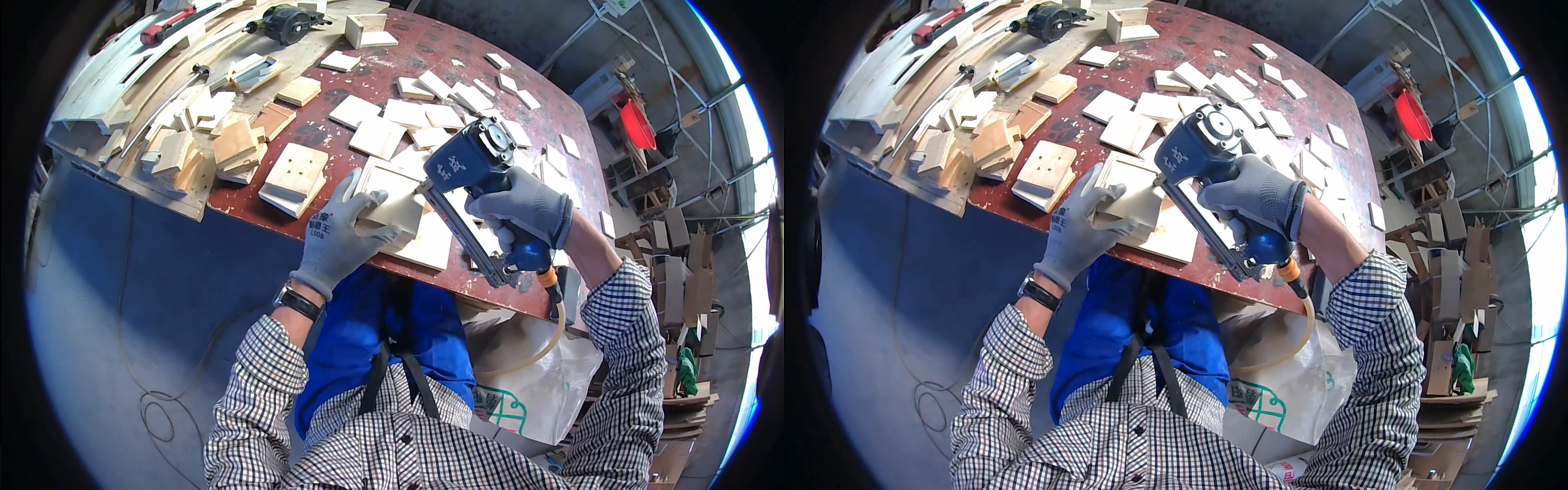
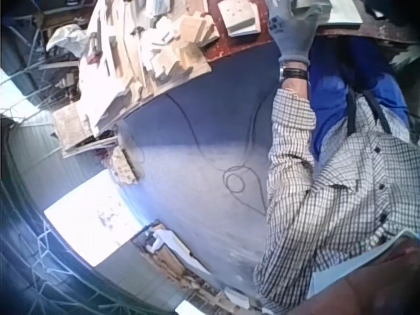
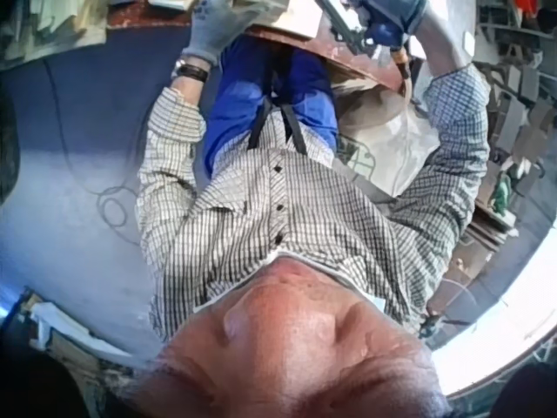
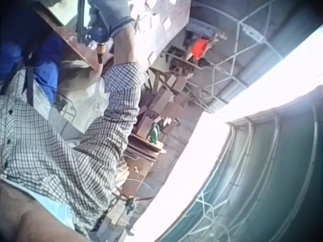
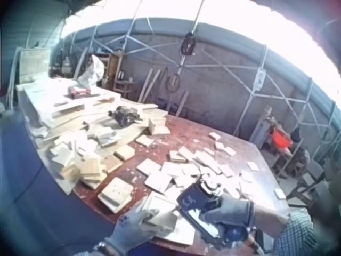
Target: The person assembles small wooden boxes by hand, fitting pre-cut pieces together and securing them with a pneumatic nail gun. The person then sands the edges of the assembled boxes with a sanding block.
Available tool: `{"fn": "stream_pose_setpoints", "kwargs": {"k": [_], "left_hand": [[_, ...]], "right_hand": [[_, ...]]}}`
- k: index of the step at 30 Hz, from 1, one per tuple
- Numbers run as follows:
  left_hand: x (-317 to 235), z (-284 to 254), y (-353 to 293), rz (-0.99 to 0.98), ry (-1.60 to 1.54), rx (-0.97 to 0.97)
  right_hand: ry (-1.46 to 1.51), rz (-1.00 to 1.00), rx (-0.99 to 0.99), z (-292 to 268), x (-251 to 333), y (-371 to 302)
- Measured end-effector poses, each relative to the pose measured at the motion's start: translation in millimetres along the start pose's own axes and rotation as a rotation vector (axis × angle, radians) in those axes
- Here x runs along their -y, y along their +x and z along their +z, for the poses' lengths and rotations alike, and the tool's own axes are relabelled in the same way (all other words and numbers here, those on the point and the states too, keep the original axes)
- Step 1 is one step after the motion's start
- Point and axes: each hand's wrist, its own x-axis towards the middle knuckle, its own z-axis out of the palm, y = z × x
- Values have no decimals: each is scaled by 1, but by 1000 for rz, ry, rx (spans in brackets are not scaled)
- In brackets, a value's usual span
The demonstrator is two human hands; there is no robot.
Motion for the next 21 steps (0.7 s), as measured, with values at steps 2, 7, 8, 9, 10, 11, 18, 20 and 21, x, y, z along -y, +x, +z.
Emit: {"fn": "stream_pose_setpoints", "kwargs": {"k": [2,7,8,9,10,11,18,20,21], "left_hand": [[2,2,1,-14,-10,20],[3,-1,0,-19,5,8],[3,-1,-1,-29,-1,-7],[3,1,-1,-36,-12,-15],[6,2,-2,16,54,-6],[7,2,-2,-4,26,-9],[5,4,-4,-116,33,-3],[2,2,-4,-112,35,4],[4,1,-5,-114,31,6]], "right_hand": [[-1,6,12,-4,-6,3],[26,-35,-39,20,4,-13],[8,-62,-19,23,3,-11],[-4,-82,-4,26,2,-12],[6,-89,15,28,5,-16],[15,-96,35,31,12,-19],[-121,-139,91,31,18,-8],[-148,-149,91,32,22,-10],[-157,-161,86,34,25,-12]]}}
